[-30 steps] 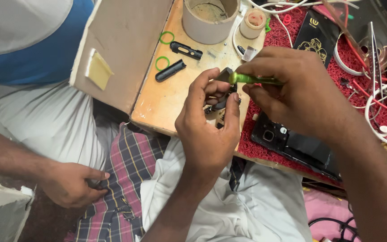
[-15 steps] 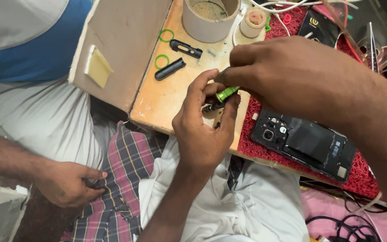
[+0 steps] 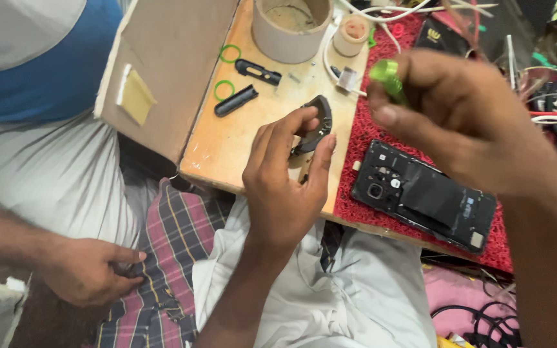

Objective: The person uses a green screwdriver to remove screws from the back of a disassembled smartphone. They then reassemble the phone, test the screen by turning it on, and handle a small white box.

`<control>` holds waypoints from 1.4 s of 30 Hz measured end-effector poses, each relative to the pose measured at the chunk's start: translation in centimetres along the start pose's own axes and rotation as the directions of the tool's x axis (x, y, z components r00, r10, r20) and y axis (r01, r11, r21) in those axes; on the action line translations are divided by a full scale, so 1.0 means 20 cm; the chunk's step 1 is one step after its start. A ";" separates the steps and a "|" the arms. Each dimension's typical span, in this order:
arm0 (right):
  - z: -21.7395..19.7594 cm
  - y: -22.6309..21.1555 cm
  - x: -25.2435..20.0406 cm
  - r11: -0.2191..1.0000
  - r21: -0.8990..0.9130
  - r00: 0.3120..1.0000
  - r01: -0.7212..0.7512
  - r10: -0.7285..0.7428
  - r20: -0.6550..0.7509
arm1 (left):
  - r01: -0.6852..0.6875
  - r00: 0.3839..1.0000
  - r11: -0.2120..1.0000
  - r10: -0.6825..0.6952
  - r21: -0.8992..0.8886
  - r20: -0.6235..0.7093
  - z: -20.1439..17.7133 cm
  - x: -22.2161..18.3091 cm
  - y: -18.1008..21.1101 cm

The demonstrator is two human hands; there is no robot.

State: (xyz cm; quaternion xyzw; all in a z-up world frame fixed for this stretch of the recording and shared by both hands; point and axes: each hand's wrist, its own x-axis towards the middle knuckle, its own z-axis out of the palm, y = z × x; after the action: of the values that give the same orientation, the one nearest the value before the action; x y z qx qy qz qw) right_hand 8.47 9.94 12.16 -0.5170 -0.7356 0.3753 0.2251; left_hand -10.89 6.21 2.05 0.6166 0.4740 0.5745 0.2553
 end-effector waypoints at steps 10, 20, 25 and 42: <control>0.11 0.11 -0.37 0.221 0.974 0.998 -0.051 0.052 0.041 | -0.261 0.959 0.923 0.281 0.283 -0.033 0.00 0.00 0.16; 0.14 0.27 -0.70 0.036 0.996 0.965 -0.087 0.251 0.075 | -0.233 0.868 0.918 0.346 -0.321 0.356 0.15 -0.07 0.35; 0.11 0.41 -0.88 0.085 0.985 0.939 -0.150 0.325 0.115 | -0.292 0.726 0.864 0.479 -0.409 0.493 0.23 -0.10 0.32; 0.11 0.40 -1.41 0.838 0.538 0.624 0.096 0.370 -0.689 | -0.190 0.668 0.883 0.437 -0.430 0.602 0.43 -0.27 0.34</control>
State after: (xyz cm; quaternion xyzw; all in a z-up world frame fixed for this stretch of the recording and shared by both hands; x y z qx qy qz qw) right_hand 21.99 -15.55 6.07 -0.6009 -0.3916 0.3209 0.6185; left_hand -0.05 0.66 3.60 0.8049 0.1274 0.4130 0.4067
